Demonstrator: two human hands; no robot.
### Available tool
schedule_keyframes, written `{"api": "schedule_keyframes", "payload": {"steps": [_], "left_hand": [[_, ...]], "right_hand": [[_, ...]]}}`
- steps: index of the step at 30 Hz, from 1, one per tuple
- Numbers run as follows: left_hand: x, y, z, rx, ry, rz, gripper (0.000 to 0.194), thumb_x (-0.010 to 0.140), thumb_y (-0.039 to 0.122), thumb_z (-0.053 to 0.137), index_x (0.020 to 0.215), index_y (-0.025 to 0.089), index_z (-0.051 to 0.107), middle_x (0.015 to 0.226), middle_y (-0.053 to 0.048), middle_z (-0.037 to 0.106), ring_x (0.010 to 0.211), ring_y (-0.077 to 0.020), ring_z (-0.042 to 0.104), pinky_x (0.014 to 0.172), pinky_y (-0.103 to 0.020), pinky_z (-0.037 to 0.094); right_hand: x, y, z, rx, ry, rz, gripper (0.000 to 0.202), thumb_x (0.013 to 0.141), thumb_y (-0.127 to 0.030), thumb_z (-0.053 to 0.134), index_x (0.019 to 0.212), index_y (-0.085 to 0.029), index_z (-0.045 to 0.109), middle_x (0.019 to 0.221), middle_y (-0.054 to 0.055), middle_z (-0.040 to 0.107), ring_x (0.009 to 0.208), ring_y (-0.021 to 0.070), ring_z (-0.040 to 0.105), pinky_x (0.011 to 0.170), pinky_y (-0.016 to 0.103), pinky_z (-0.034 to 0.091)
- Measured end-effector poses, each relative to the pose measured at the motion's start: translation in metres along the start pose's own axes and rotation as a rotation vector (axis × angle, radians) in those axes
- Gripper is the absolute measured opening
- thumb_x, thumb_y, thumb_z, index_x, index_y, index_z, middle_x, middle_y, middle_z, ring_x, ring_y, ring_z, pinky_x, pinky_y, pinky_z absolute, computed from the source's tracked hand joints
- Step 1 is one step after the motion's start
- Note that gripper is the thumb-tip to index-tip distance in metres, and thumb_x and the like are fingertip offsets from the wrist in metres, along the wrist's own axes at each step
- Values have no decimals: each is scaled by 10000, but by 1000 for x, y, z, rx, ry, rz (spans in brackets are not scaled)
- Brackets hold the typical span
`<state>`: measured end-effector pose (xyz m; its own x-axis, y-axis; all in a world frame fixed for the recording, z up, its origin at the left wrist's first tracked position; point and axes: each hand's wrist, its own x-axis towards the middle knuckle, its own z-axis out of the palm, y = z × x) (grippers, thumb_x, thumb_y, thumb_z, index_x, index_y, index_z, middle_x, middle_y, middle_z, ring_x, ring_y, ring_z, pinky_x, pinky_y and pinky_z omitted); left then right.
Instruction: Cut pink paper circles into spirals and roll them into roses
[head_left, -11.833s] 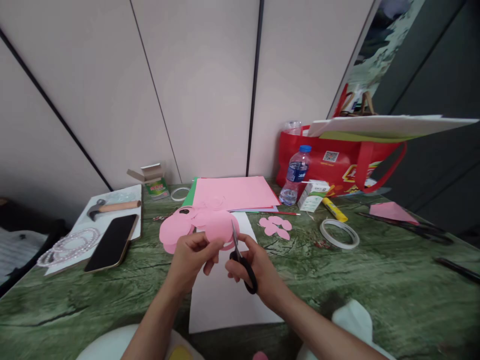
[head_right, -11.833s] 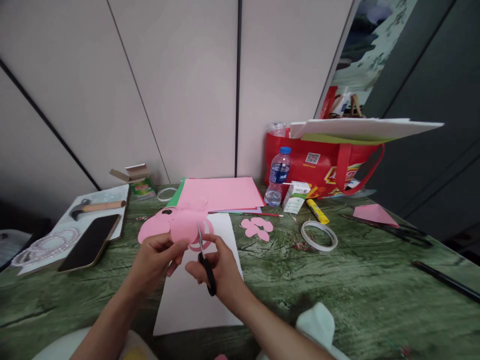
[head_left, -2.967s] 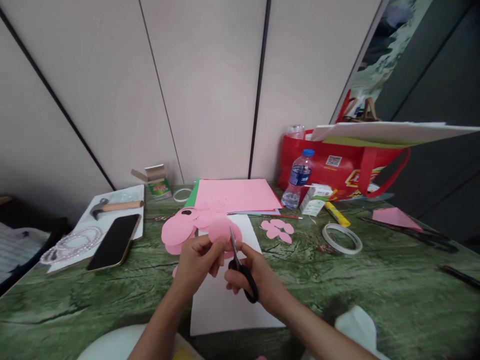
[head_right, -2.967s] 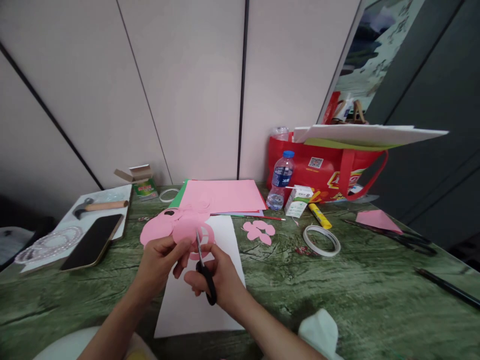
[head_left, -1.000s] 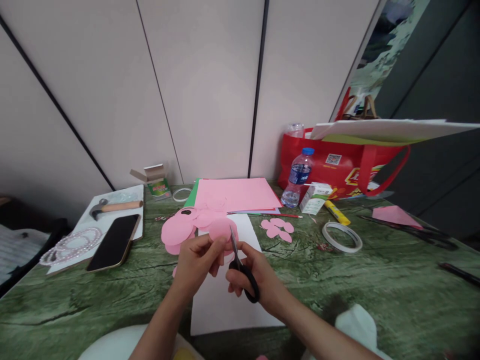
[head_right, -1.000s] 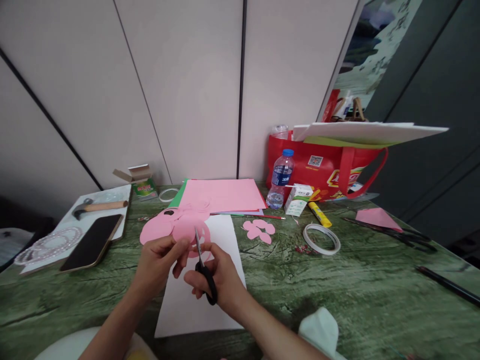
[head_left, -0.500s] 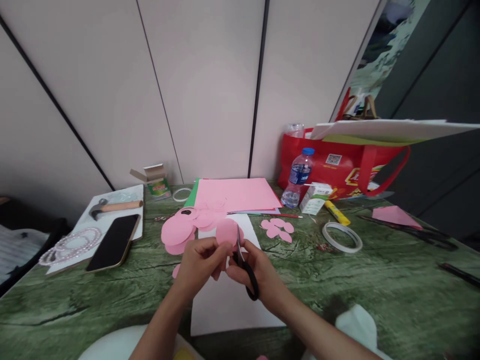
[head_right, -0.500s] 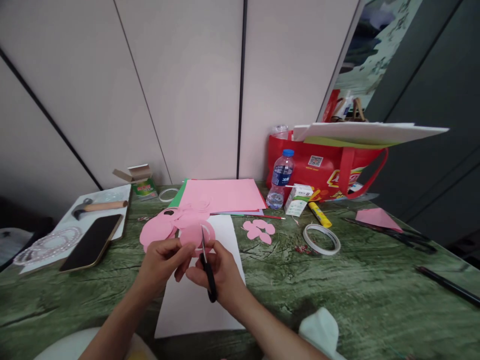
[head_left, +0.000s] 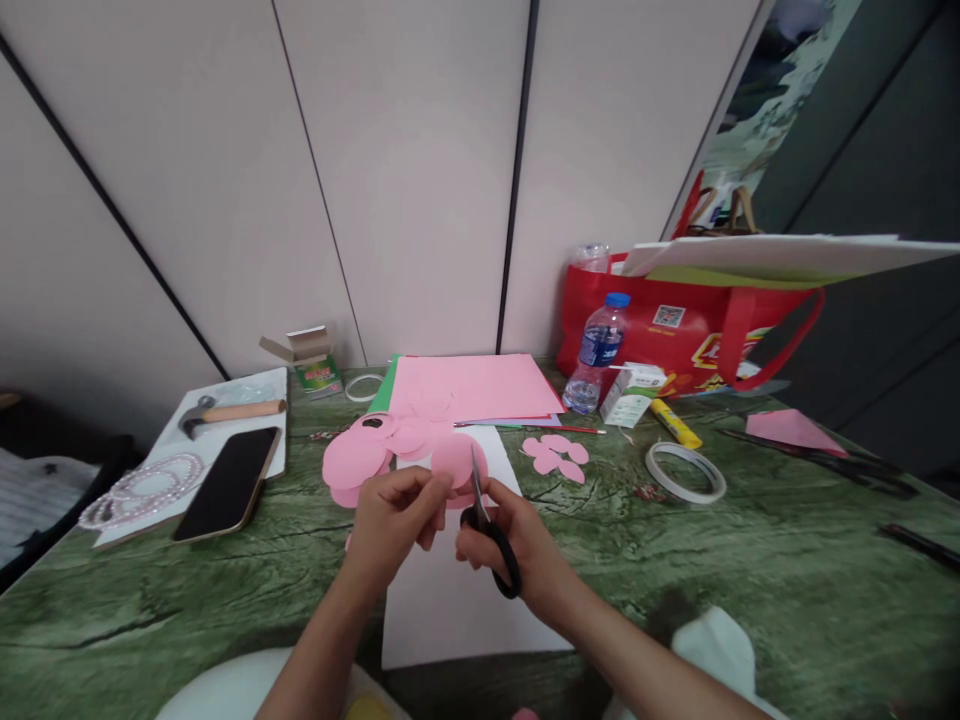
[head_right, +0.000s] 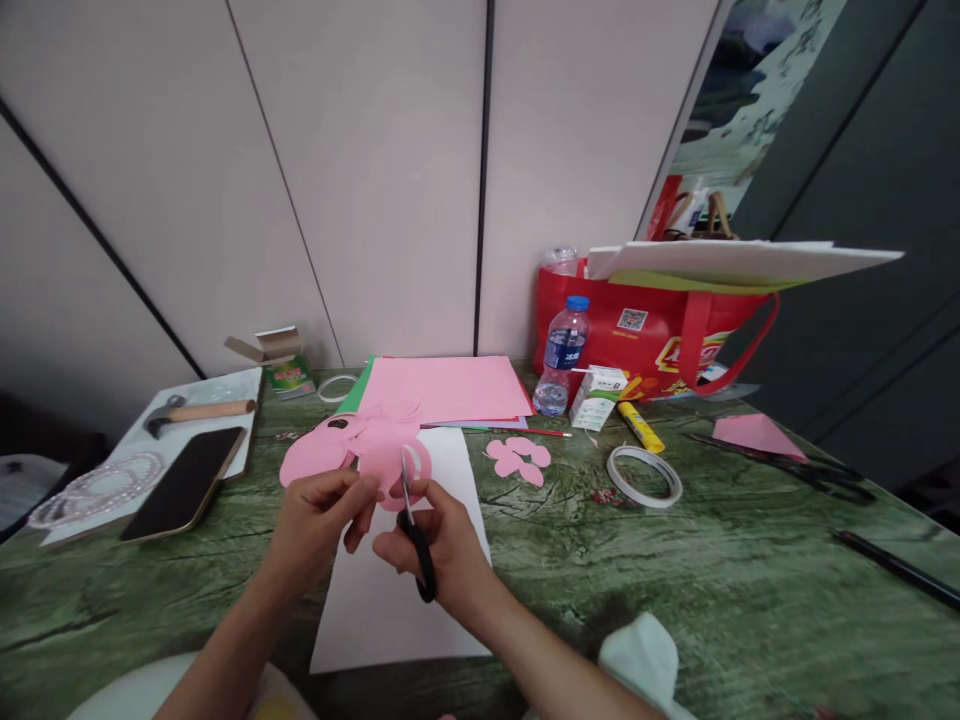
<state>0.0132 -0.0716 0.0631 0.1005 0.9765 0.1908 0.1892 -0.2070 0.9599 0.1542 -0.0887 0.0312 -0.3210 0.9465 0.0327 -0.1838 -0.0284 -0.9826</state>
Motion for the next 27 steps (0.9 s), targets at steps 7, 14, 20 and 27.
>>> {"api": "schedule_keyframes", "payload": {"steps": [7, 14, 20, 27], "left_hand": [[1, -1, -1, -62, 42, 12, 316, 762, 304, 574, 492, 147, 526, 407, 46, 480, 315, -42, 394, 341, -166, 291], [1, 1, -2, -85, 111, 18, 321, 759, 291, 572, 476, 150, 516, 417, 43, 480, 319, -43, 389, 334, -173, 274], [1, -2, -2, -107, 160, 29, 308, 768, 291, 572, 496, 151, 534, 417, 46, 475, 317, -41, 382, 326, -172, 273], [2, 0, -2, -110, 165, 30, 328, 786, 294, 533, 492, 149, 522, 411, 43, 477, 312, -41, 382, 324, -170, 276]], "right_hand": [[0, -2, 0, -40, 4, 16, 411, 636, -393, 665, 930, -182, 471, 529, -59, 519, 457, 94, 448, 449, 218, 350], [-1, -3, 2, -45, -6, 54, 421, 617, -335, 641, 972, -185, 470, 492, -75, 513, 423, 93, 452, 430, 213, 361], [-1, -2, 0, -60, -29, 50, 422, 621, -341, 655, 964, -181, 467, 469, -74, 526, 390, 84, 440, 402, 199, 342], [-1, 0, 1, -34, -19, 38, 449, 638, -421, 667, 964, -173, 484, 467, -76, 513, 397, 93, 474, 404, 204, 357]]}}
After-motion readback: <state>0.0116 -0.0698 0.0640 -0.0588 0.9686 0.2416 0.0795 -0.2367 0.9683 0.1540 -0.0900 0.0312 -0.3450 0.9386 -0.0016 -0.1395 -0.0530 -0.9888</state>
